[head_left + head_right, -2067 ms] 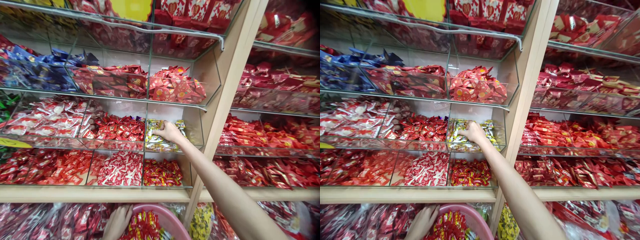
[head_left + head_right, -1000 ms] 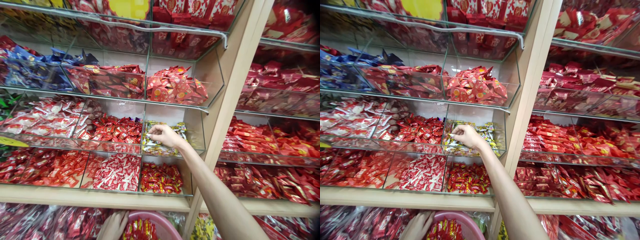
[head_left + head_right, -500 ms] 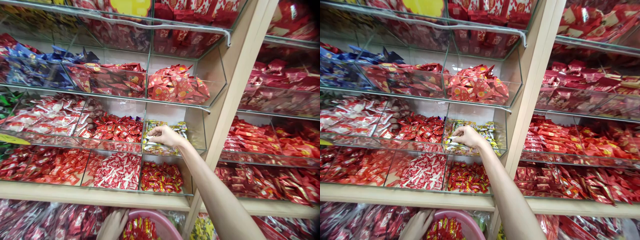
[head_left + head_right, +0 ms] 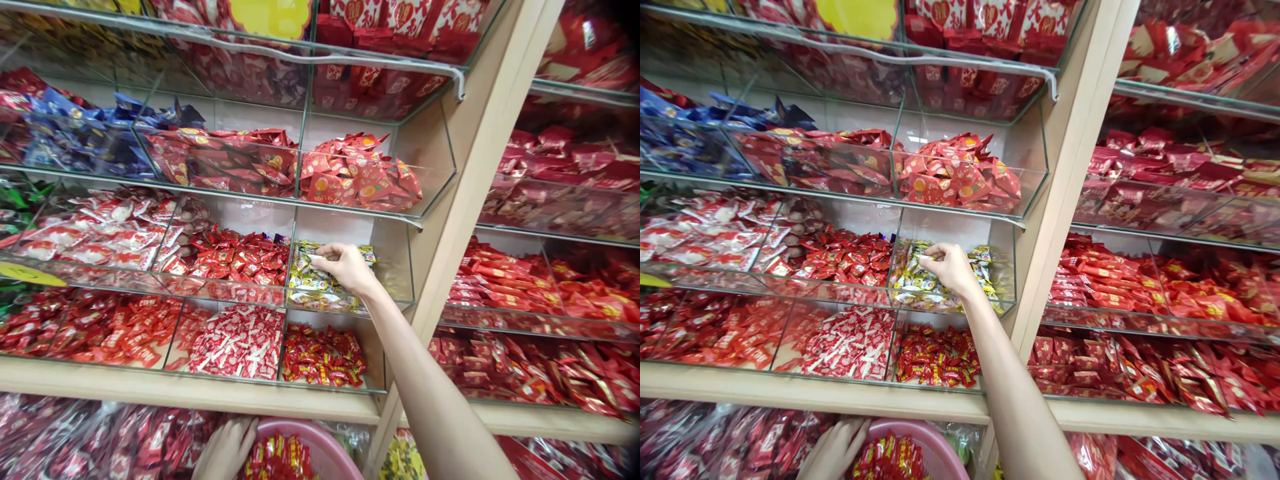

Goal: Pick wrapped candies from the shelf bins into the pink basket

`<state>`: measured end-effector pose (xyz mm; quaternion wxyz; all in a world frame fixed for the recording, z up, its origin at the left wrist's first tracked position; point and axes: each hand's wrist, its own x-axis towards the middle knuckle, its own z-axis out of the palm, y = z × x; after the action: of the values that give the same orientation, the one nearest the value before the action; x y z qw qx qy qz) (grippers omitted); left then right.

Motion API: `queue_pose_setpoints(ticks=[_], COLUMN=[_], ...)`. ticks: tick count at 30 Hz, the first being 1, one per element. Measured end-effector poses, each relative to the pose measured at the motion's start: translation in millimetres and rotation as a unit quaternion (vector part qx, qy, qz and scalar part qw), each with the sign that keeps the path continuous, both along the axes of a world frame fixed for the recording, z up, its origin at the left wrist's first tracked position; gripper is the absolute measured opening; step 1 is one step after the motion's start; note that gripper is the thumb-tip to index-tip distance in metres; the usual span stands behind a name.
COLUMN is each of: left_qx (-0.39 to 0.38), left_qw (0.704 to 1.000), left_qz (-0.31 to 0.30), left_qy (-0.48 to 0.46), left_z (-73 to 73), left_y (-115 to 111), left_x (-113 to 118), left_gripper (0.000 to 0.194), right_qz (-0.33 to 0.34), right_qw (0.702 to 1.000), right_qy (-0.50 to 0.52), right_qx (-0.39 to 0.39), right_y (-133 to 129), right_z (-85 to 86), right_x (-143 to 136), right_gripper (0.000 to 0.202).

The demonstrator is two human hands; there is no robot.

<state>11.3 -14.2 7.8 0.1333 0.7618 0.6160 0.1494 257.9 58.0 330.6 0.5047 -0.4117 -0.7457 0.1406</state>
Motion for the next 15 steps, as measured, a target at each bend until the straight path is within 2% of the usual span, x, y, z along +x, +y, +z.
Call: queue_pose_setpoints(ticks=[3, 8, 12, 15], left_qx=[0.002, 0.004, 0.016, 0.015], left_qw=[1.000, 1.000, 1.000, 1.000], left_qz=[-0.002, 0.004, 0.000, 0.004], left_qy=[-0.005, 0.009, 0.008, 0.008], left_z=[-0.6, -6.2, -11.3, -11.4], left_y=[0.3, 1.0, 1.9, 2.2], left_x=[0.2, -1.3, -2.7, -2.8], left_gripper=[0.039, 0.040, 0.039, 0.039], right_qz=[-0.026, 0.011, -0.049, -0.082], right_qw=[0.999, 0.999, 0.998, 0.997], right_qy=[-0.019, 0.021, 0.038, -0.004], right_qx=[-0.011, -0.025, -0.007, -0.015], right_y=[0.7, 0.0, 0.8, 1.0], right_z=[-0.5, -1.0, -1.8, -2.2], right_x=[1.0, 2.0, 3.5, 3.6], right_gripper=[0.026, 0.034, 0.034, 0.025])
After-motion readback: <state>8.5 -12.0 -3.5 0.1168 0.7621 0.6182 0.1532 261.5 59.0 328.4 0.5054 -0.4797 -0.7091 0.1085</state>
